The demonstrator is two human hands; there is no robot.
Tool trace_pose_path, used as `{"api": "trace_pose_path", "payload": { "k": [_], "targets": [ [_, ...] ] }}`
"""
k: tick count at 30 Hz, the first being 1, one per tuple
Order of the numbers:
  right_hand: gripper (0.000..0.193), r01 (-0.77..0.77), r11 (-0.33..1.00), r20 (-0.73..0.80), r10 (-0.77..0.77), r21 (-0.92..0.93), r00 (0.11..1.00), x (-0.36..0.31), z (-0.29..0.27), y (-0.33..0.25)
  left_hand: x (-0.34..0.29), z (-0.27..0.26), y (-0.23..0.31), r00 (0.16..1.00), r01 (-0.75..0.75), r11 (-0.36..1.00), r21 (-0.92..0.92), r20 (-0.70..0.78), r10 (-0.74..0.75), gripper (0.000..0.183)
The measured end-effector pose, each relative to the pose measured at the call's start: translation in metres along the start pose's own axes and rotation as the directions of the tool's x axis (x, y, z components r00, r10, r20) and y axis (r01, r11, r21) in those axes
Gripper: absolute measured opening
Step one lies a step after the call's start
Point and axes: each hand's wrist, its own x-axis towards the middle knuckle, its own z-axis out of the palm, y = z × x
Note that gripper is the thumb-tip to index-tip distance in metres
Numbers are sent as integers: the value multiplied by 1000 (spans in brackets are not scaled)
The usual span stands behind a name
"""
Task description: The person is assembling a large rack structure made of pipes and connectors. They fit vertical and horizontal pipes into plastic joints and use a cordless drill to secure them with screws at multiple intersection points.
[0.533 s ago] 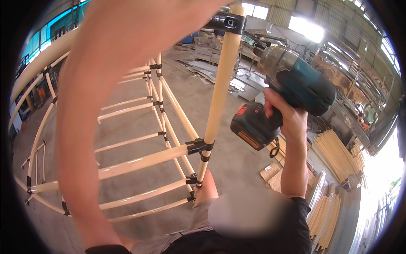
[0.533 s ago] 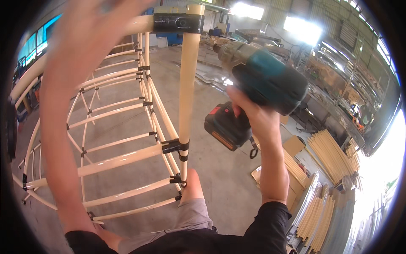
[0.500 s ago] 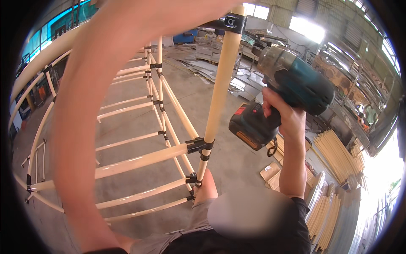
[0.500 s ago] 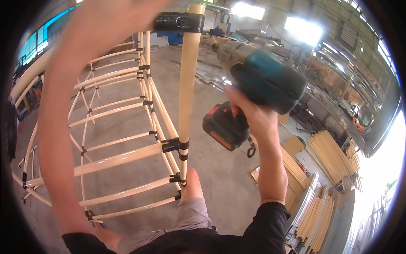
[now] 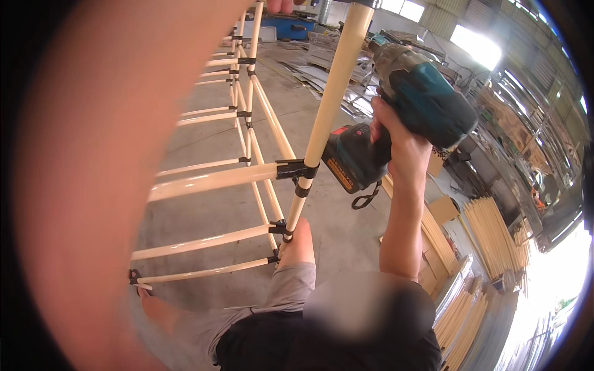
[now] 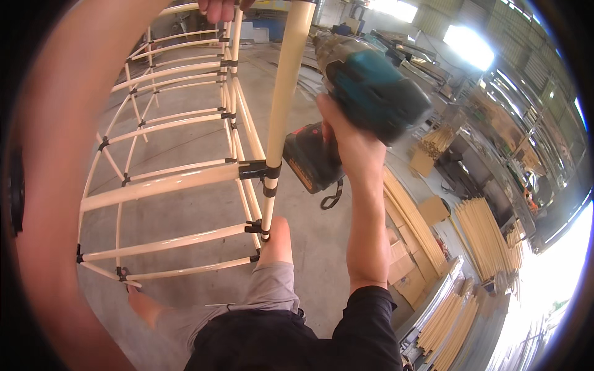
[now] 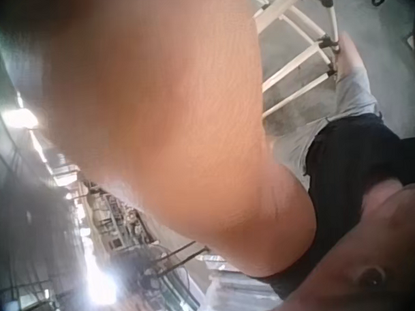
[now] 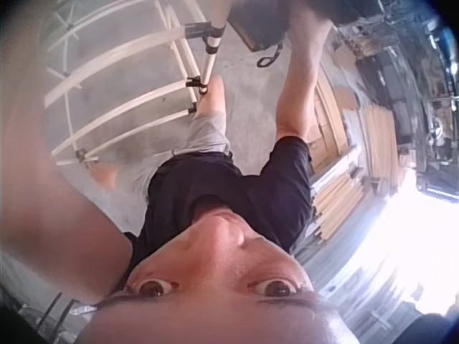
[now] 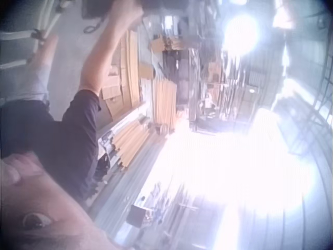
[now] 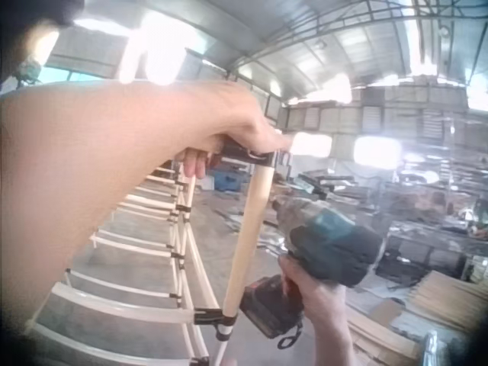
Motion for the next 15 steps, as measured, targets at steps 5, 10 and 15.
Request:
{"api": "trace_pose_path", "payload": {
  "k": [5,10,15],
  "targets": [
    [15,26,1000,-30,-26,2,999,-16,-10,-5,-9,2,1,999,48,999,-7,-20,-48,95],
    [20,57,998,-40,-58,-10,998,-27,-21,-12,-14,2,-2,995,96,995,6,-29,-96,95],
    [19,218,976,-36,-216,32,976,-30,-23,-26,-30,2,-2,990,0,998,-59,-142,-9,90]
  ]
}}
